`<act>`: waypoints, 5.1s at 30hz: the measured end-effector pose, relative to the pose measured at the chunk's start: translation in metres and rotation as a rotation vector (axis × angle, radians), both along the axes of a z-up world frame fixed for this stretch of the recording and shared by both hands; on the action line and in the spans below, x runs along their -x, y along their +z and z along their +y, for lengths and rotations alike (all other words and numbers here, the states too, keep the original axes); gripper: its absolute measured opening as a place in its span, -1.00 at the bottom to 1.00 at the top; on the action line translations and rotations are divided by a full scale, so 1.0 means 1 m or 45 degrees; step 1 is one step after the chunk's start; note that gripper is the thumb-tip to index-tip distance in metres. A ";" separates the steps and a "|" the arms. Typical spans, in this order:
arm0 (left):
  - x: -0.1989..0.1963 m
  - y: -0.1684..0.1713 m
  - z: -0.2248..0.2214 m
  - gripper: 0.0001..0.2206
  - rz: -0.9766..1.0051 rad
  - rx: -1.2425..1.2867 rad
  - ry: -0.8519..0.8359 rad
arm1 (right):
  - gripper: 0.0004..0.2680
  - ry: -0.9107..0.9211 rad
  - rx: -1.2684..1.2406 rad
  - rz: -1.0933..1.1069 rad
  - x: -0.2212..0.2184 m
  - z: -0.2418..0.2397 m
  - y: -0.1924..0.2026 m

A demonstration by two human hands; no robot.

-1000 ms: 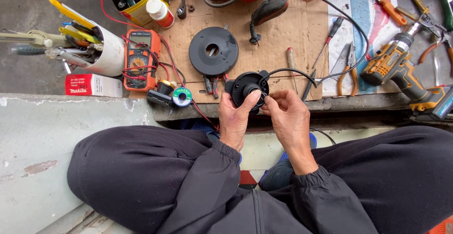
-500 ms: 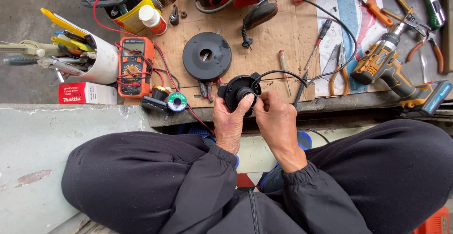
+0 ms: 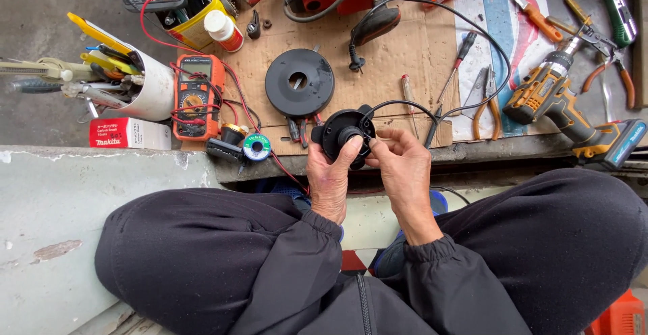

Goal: Disassembling and inspecting the base of an electric kettle for repair using a screwdriver and soldering iron.

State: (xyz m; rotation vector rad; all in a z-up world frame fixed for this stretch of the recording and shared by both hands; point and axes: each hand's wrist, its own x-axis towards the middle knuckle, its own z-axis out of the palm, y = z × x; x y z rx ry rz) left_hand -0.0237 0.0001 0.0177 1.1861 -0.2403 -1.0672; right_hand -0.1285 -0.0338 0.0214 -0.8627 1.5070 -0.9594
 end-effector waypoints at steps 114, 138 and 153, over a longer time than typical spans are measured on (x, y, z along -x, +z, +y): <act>-0.034 -0.027 -0.006 -0.46 0.247 -0.120 -0.305 | -0.95 1.076 0.333 0.467 0.058 -0.085 0.023; -0.019 -0.021 -0.004 -0.44 0.154 0.003 -0.299 | -0.80 0.207 -0.291 -0.304 0.025 0.003 0.031; -0.016 -0.019 -0.007 -0.50 0.154 0.047 -0.243 | -0.83 0.202 -0.257 -0.181 0.020 -0.001 0.031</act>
